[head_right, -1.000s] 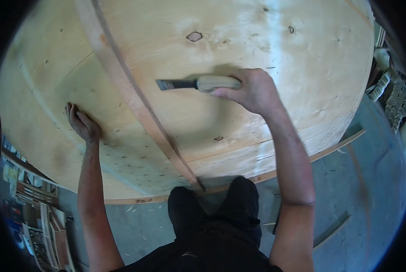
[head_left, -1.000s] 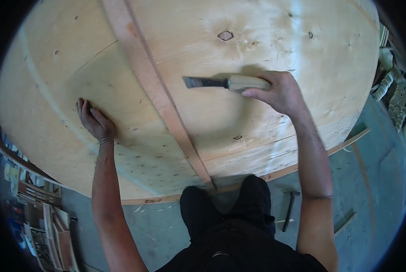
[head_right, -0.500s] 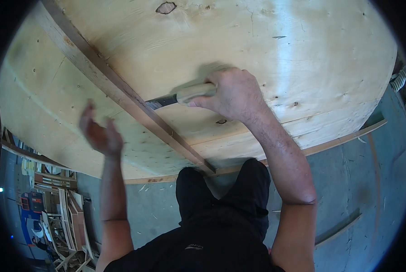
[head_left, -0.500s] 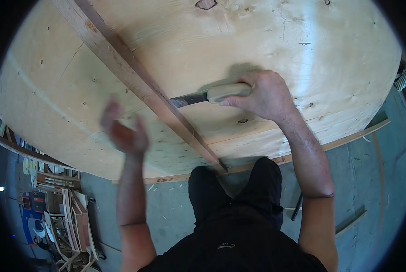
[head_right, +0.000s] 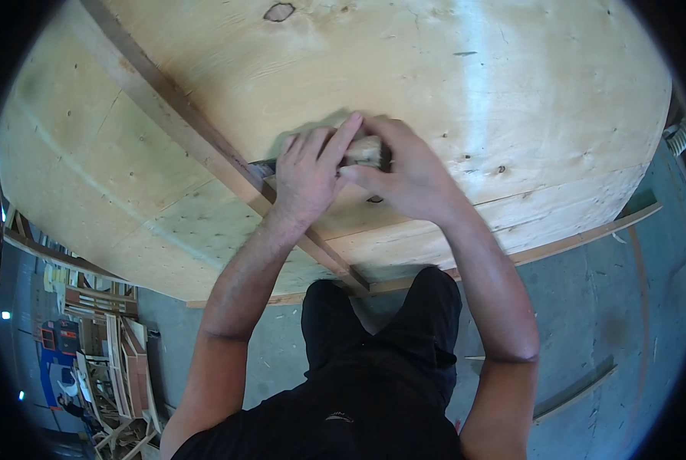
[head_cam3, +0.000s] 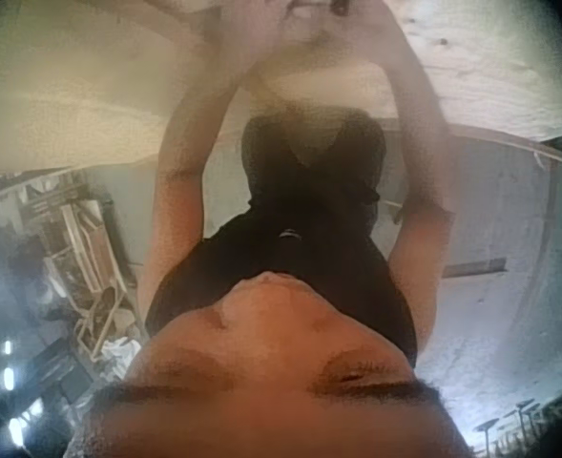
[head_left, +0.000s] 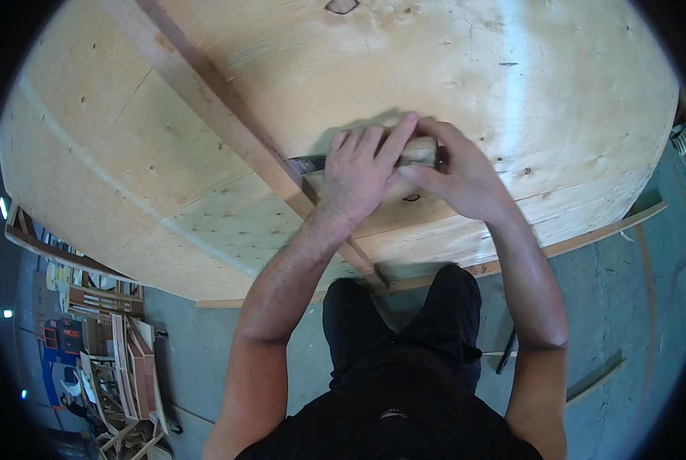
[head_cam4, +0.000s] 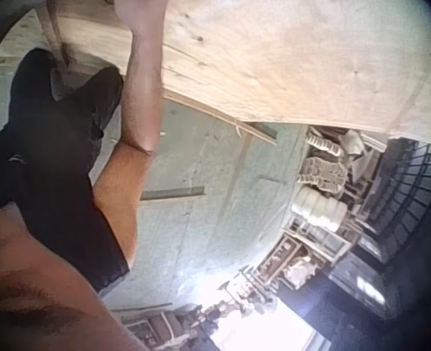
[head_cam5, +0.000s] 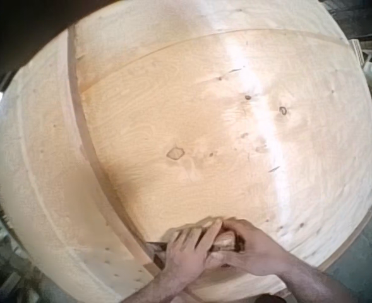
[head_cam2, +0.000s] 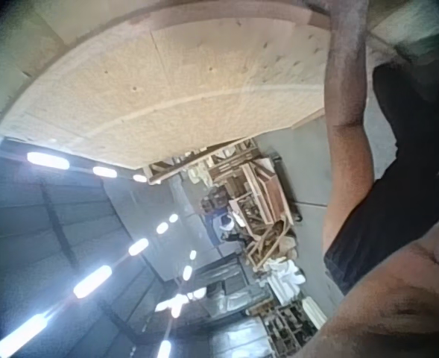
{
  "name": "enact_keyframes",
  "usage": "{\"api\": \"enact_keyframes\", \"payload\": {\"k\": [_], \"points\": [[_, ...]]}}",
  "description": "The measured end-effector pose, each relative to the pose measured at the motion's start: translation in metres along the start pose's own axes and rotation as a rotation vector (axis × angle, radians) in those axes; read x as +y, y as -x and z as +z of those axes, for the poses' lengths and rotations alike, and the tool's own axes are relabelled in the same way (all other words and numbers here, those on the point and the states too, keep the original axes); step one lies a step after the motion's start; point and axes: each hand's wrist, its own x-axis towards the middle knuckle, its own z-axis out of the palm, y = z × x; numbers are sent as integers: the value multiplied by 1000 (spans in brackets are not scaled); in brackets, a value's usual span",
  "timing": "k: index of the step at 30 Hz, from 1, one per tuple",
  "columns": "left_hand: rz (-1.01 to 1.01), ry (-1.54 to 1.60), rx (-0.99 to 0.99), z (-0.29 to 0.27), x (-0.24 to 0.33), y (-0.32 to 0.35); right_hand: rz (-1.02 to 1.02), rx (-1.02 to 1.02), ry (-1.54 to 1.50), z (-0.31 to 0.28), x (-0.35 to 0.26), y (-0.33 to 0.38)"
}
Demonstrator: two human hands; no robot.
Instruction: Using a hammer and chisel to shape or adjust a wooden structure.
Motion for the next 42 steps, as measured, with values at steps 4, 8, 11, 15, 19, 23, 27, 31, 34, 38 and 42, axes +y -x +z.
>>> {"api": "enact_keyframes", "payload": {"k": [4,8,11,15,19,23,27,31,34,38,42], "points": [[-8,46,33,-5,-8,-8,149,505,-54,-53,89,86],[8,14,106,14,0,-16,788,777,228,-118,326,317],[24,-50,232,28,3,-13,1302,499,701,-107,400,493],[33,-65,364,33,-16,-5,1712,502,612,-96,416,646],[114,-187,251,35,-7,-5,1578,268,529,10,398,596],[69,-157,233,34,-1,-11,1587,416,537,3,435,638],[74,-191,289,43,-4,-15,1691,422,527,-5,479,675],[7,-122,306,34,-4,-8,1285,928,907,-20,487,661],[58,-134,264,47,4,-6,1455,1200,-173,5,402,536],[76,-117,375,42,-10,-4,1172,1161,-193,-39,266,370],[-29,-19,223,24,-10,-4,702,1009,-486,-45,163,271]]}}
